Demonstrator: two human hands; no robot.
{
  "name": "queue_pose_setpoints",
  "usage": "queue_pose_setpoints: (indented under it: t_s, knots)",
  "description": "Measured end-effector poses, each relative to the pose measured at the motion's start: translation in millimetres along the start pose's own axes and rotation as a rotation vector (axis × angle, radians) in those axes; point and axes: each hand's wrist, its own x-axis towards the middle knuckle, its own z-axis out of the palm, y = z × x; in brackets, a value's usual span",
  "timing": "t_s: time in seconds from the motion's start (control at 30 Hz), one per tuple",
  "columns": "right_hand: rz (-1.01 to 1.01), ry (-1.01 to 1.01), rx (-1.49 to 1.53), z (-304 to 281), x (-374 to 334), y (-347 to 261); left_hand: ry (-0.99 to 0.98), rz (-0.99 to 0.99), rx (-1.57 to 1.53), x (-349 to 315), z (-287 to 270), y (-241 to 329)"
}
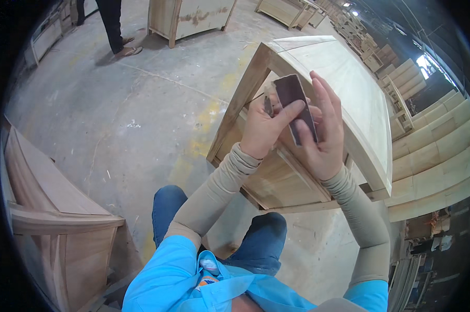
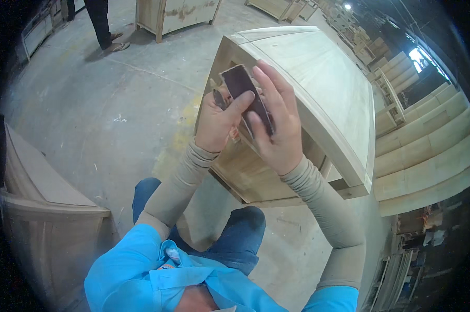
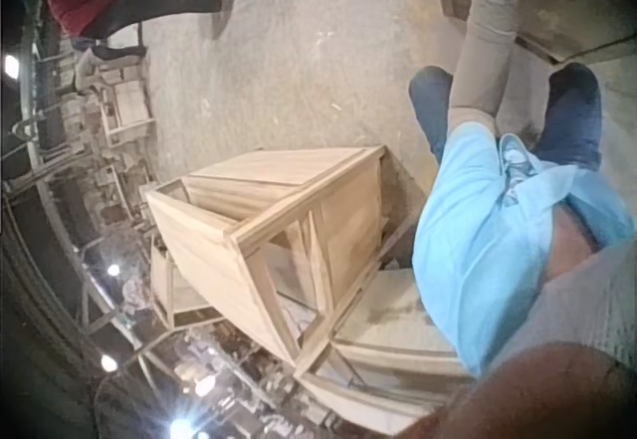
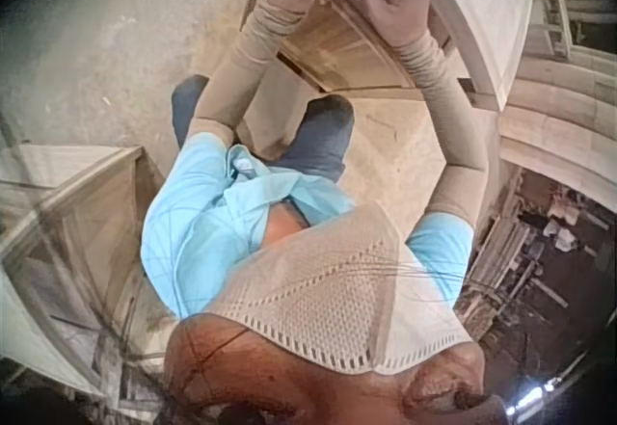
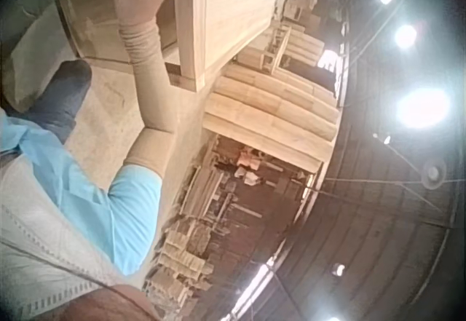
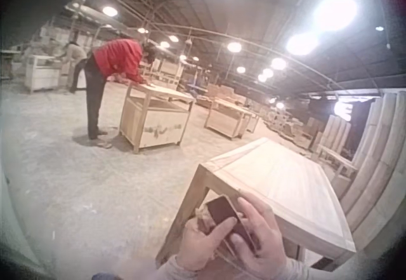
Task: The person applies glue to the joints of a wooden cabinet using a small bottle and a wooden stick. They then use a putty knife to apply wood filler to the seams and smooth it out. Finally, they sand the filled areas with a sanding block.
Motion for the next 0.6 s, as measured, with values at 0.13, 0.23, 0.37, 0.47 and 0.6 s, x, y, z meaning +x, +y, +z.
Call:
queue_pose_setpoints:
  t_s: [0.13,0.23,0.37,0.47,0.6]
  knots:
    - [0.028,-0.156,-0.103,-10,6,-4,0.193,0.123,0.113,7,-32,-11]
    - [-0.049,-0.301,-0.560,-53,21,19,0.217,0.228,0.298,18,-67,-4]
    - [0.108,-0.470,-0.774,-76,14,57,0.190,0.349,0.513,38,-92,-8]
    - [0.178,-0.499,-0.670,-73,17,66,0.143,0.325,0.544,51,-93,-10]
    - [0.205,-0.502,-0.703,-67,20,62,0.115,0.425,0.689,71,-99,-20]
